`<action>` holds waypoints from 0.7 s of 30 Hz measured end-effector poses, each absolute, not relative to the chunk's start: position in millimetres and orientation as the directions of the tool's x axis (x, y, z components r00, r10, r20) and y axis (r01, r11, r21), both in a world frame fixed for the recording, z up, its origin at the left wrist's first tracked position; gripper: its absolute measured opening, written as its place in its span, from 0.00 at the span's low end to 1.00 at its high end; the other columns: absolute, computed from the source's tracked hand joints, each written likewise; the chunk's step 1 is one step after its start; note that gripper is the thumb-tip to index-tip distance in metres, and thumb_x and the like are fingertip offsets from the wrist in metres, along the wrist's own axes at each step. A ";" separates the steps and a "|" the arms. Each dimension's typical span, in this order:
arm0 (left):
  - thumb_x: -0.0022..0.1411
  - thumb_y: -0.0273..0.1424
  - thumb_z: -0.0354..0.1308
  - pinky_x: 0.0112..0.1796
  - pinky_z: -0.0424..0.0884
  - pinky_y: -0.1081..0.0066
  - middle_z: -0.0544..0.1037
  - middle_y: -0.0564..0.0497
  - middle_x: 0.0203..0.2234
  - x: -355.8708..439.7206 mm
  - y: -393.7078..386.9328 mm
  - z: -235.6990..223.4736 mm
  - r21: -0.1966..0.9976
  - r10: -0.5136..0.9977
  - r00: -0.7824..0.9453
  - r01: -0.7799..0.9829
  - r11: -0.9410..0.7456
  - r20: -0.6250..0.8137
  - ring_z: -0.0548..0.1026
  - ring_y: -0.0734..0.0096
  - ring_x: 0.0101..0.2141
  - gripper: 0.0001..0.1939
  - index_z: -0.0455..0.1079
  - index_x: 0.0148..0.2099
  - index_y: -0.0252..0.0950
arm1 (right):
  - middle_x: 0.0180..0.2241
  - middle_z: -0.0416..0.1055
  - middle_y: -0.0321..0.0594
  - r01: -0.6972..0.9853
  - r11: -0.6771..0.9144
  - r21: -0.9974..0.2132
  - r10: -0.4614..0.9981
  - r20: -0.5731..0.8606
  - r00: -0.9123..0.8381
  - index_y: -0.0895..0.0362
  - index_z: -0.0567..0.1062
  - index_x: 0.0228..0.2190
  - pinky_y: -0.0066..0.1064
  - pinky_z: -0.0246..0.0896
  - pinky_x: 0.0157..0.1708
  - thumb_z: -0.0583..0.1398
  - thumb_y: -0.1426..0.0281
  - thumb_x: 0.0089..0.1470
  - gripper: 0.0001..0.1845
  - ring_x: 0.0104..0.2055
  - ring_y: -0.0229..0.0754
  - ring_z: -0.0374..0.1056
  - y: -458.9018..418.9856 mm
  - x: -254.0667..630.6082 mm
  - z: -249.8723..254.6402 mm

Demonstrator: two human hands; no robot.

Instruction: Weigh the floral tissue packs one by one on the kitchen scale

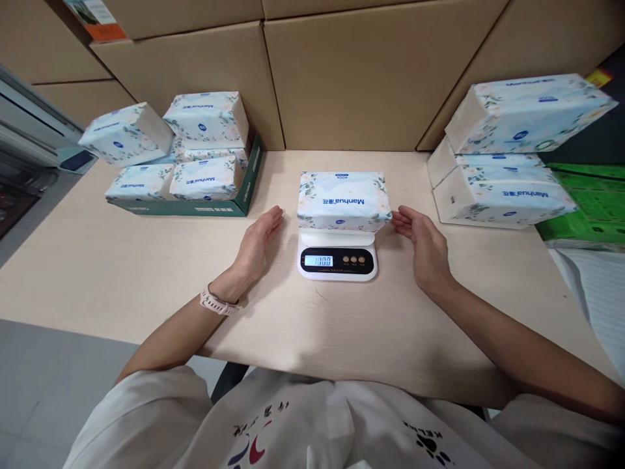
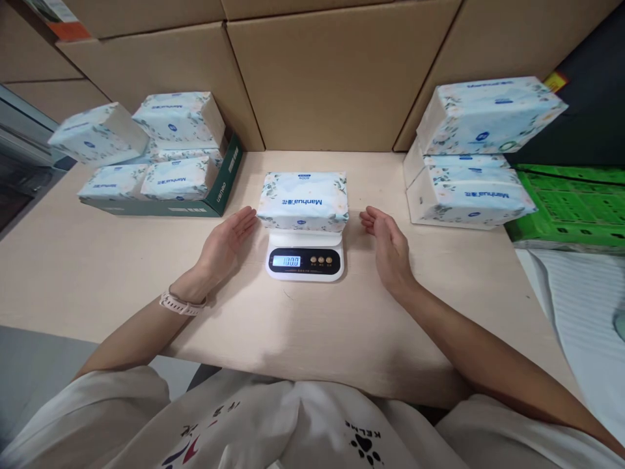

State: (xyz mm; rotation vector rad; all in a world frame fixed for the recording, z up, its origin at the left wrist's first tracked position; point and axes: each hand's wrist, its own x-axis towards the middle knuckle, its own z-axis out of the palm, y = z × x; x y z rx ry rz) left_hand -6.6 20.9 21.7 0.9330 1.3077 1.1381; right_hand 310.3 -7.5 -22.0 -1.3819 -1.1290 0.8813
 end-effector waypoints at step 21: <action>0.75 0.38 0.52 0.76 0.61 0.58 0.72 0.41 0.71 -9.0 21.0 19.0 0.976 0.976 -0.056 -0.053 0.209 -0.212 0.69 0.56 0.72 0.28 0.72 0.70 0.34 | 0.58 0.80 0.47 0.178 0.056 -0.982 0.961 0.101 0.256 0.47 0.80 0.55 0.59 0.67 0.71 0.56 0.41 0.67 0.30 0.63 0.56 0.76 -7.6 311.6 -25.1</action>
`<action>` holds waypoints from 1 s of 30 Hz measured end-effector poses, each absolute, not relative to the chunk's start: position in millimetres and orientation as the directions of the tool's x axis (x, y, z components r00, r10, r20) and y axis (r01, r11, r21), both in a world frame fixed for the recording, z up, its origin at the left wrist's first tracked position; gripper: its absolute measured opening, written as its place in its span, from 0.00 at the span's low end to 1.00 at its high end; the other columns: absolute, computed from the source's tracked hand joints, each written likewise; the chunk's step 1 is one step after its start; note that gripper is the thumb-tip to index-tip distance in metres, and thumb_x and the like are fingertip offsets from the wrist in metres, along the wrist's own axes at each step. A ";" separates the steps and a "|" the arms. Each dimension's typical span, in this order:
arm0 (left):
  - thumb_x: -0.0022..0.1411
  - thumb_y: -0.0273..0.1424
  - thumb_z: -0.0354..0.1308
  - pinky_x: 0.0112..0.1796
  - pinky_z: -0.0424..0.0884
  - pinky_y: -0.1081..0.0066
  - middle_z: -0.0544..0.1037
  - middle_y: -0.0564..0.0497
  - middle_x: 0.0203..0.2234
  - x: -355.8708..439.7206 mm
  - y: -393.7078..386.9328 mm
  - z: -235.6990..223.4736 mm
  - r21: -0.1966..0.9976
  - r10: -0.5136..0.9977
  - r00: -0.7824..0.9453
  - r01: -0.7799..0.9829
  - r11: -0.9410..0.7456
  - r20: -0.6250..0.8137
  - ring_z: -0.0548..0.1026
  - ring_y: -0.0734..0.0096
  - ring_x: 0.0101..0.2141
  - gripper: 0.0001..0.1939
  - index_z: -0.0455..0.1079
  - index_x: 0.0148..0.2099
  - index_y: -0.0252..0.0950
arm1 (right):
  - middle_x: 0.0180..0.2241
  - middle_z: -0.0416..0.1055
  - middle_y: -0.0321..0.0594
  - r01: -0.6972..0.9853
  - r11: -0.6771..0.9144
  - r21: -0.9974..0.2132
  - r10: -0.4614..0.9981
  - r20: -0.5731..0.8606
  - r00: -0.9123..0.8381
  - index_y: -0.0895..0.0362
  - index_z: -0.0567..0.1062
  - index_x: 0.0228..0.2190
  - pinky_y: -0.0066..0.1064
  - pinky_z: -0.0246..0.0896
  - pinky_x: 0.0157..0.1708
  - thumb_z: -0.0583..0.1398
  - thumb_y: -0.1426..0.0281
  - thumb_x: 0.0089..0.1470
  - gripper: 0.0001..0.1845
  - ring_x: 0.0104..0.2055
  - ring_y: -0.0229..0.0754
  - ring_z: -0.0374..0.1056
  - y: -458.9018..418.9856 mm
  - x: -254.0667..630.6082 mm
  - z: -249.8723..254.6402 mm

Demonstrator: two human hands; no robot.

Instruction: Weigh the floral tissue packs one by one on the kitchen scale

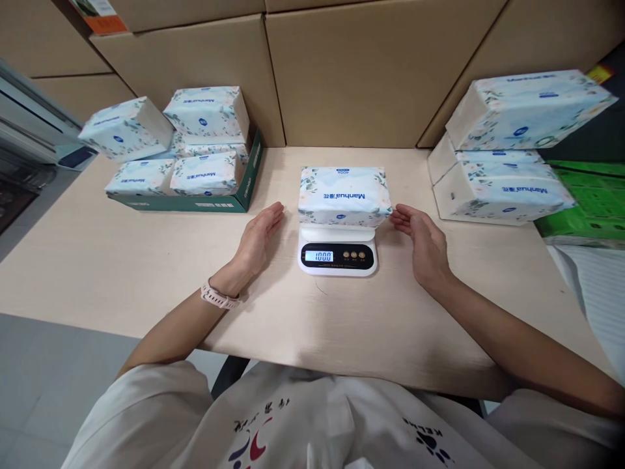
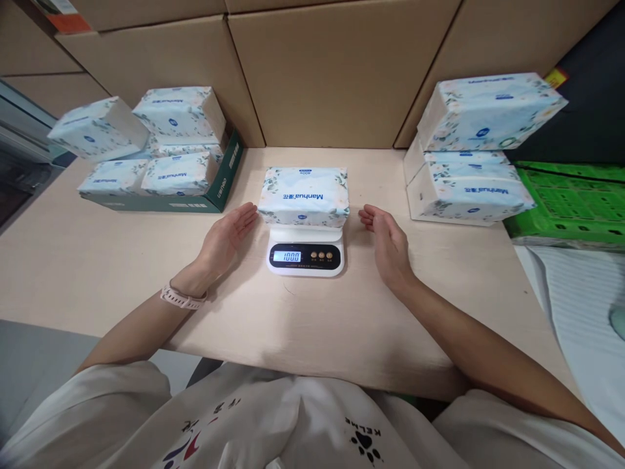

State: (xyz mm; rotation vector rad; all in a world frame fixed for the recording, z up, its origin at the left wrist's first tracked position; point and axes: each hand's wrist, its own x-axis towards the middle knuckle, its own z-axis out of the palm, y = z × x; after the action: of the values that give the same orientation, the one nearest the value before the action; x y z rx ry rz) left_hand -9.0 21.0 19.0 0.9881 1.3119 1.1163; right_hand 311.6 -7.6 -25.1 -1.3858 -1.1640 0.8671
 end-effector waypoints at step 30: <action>0.74 0.38 0.56 0.74 0.63 0.57 0.76 0.39 0.68 -14.0 24.5 10.0 0.982 0.984 -0.056 -0.090 0.164 -0.169 0.74 0.57 0.68 0.22 0.76 0.62 0.32 | 0.56 0.81 0.46 0.197 0.081 -0.977 0.957 0.131 0.257 0.49 0.81 0.54 0.58 0.70 0.69 0.56 0.44 0.69 0.28 0.61 0.53 0.78 -8.8 310.9 -26.0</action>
State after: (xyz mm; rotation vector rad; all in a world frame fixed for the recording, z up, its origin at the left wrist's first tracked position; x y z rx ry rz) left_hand -14.0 24.5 10.0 0.9932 1.2664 1.1687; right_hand 310.9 -8.8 -26.0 -1.3777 -1.1828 0.8354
